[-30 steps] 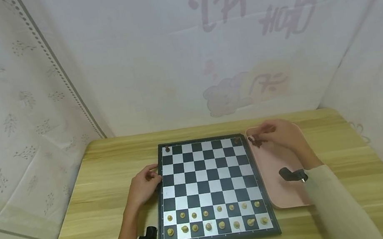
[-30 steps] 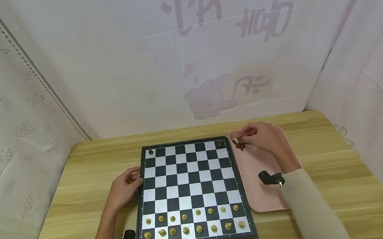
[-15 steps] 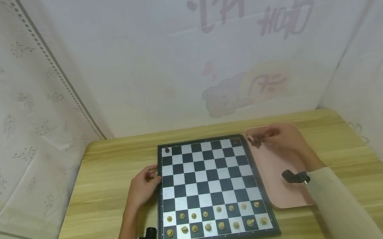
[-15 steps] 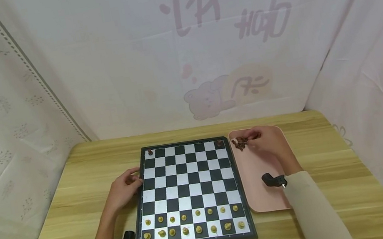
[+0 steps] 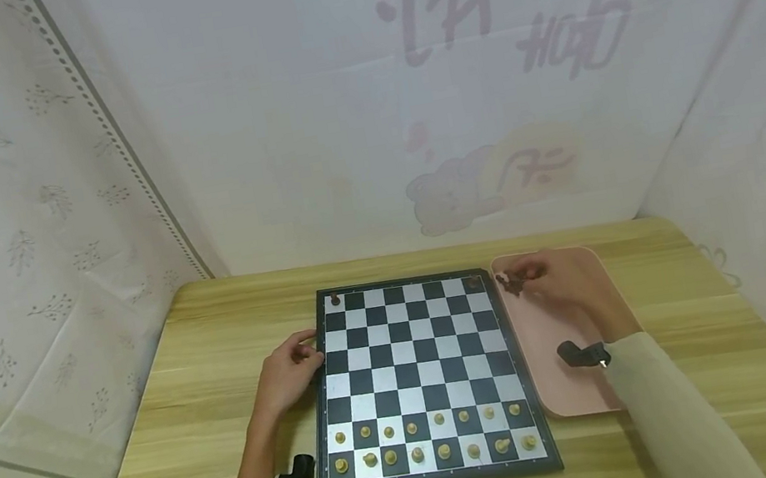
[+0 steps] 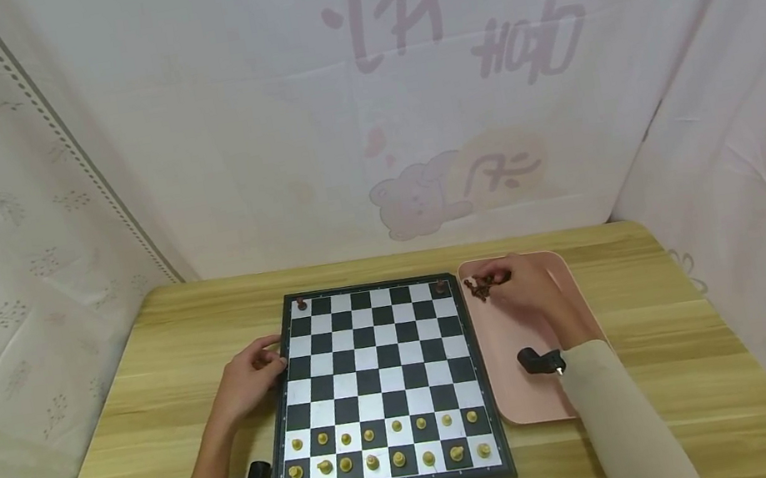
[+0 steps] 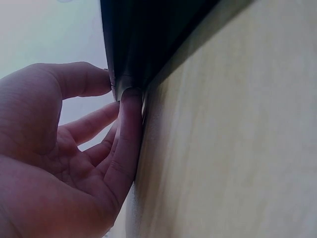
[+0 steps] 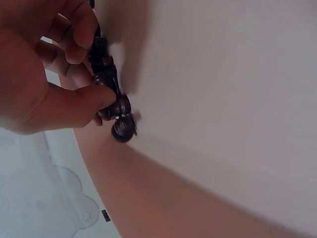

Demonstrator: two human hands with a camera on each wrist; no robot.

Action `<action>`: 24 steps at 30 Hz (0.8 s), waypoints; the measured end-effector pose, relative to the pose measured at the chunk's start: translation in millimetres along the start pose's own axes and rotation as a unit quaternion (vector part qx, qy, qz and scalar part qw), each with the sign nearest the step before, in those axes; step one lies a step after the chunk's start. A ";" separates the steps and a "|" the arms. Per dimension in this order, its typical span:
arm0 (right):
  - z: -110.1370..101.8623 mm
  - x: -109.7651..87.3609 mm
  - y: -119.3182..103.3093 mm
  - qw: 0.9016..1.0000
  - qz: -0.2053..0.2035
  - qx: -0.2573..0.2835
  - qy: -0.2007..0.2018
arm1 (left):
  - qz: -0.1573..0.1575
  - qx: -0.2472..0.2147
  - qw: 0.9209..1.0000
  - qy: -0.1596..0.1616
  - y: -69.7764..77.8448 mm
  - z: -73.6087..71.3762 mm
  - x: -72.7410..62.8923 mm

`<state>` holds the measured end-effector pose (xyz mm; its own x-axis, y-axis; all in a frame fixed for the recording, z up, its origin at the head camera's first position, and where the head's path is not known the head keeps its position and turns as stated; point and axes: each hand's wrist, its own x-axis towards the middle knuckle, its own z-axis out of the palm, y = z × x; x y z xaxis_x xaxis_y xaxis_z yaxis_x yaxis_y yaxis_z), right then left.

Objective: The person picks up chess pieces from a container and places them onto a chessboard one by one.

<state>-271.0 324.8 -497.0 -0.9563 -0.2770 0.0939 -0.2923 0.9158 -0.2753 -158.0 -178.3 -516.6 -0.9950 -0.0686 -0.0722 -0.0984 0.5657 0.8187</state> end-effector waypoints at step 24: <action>17.9 -0.3 -2.6 0.986 0.021 0.166 0.013 | -0.003 0.006 1.000 0.003 1.9 0.3 0.0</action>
<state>-270.2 317.3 -513.5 -0.9683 -0.2296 0.0989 -0.2437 0.7793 -0.5773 -158.3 -177.0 -515.1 -0.9943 -0.0769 -0.0735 -0.1044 0.5747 0.8117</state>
